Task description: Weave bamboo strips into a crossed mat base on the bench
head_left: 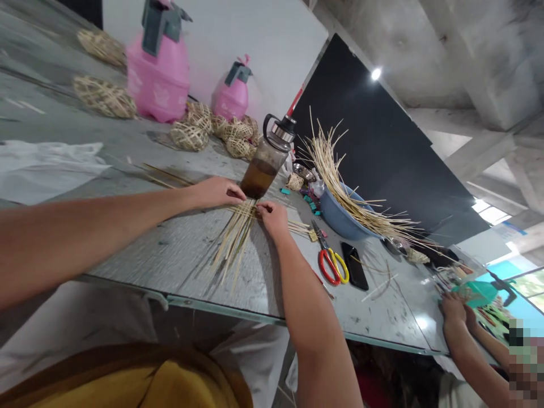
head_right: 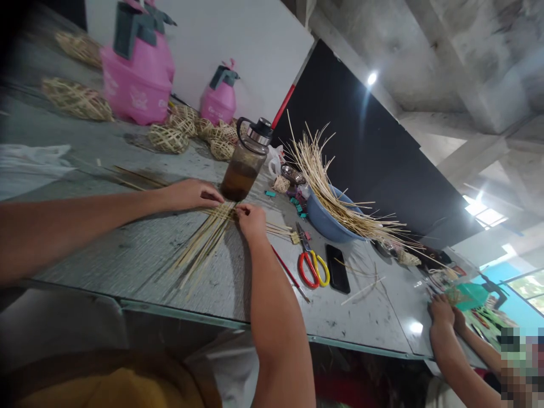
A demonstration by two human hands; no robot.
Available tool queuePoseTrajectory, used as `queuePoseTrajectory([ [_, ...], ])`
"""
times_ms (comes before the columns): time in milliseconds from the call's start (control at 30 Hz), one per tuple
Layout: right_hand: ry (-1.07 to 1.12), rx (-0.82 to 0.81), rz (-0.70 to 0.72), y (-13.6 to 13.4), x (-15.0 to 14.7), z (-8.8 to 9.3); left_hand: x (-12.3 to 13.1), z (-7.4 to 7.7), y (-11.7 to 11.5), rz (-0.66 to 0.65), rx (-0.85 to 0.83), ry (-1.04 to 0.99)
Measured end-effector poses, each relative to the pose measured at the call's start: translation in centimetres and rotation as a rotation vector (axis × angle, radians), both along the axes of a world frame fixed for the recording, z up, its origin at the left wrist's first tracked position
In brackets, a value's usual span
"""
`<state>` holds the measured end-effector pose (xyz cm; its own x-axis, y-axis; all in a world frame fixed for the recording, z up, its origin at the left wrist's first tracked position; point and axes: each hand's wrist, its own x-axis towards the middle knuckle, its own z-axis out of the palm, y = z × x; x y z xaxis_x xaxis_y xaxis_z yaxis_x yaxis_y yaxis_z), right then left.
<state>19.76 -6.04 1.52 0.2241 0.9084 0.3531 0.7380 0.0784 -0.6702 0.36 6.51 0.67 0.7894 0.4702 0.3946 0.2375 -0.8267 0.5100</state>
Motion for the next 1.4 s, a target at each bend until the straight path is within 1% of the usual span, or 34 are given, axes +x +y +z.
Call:
queuePoseTrajectory([
  [133, -0.094, 0.056, 0.097, 0.1, -0.3, -0.2, 0.3, 0.1, -0.2, -0.061, 0.087, 0.059],
  [267, -0.122, 0.093, 0.109, 0.2, -0.5, -0.5, 0.7, 0.1, -0.1, -0.139, 0.138, 0.084],
  [400, -0.122, 0.096, 0.116, 0.1, -0.7, -0.4, 0.9, -0.1, -0.2, -0.158, 0.138, 0.094],
  [567, -0.144, 0.119, 0.151, -0.3, -0.9, -0.2, 0.6, 0.2, -0.2, -0.059, 0.107, 0.073],
  [600, -0.148, 0.124, 0.159, -0.4, -0.9, -0.1, 0.4, 0.2, -0.1, -0.068, 0.089, 0.078],
  [700, -0.137, 0.115, 0.169, -0.5, -0.7, 0.1, 0.2, 0.4, 0.3, -0.161, 0.029, 0.092],
  [733, -0.124, 0.097, 0.162, -0.5, -0.7, 0.2, 0.1, 0.4, 0.5, -0.181, 0.013, 0.089],
  [800, -0.095, 0.041, 0.121, -0.5, -0.6, 0.3, 0.1, 0.2, 0.9, -0.18, 0.001, 0.072],
  [900, -0.073, -0.035, -0.009, -0.3, -0.6, 0.4, 0.2, -0.1, 1.5, -0.169, 0.029, 0.051],
  [1000, -0.075, -0.039, -0.108, -0.2, -0.7, 0.4, 0.2, -0.3, 1.9, -0.142, 0.043, 0.032],
  [1133, -0.075, -0.015, -0.144, -0.3, -0.5, 0.5, 0.3, -0.3, 1.4, -0.139, 0.041, 0.033],
  [1233, -0.096, -0.012, -0.114, -0.4, -0.4, 0.6, 0.5, -0.2, 0.7, -0.159, 0.095, 0.04],
  [1400, -0.309, -0.031, 0.023, -0.4, -0.6, 0.7, 0.7, 0.1, 0.2, -0.164, 0.136, 0.067],
])
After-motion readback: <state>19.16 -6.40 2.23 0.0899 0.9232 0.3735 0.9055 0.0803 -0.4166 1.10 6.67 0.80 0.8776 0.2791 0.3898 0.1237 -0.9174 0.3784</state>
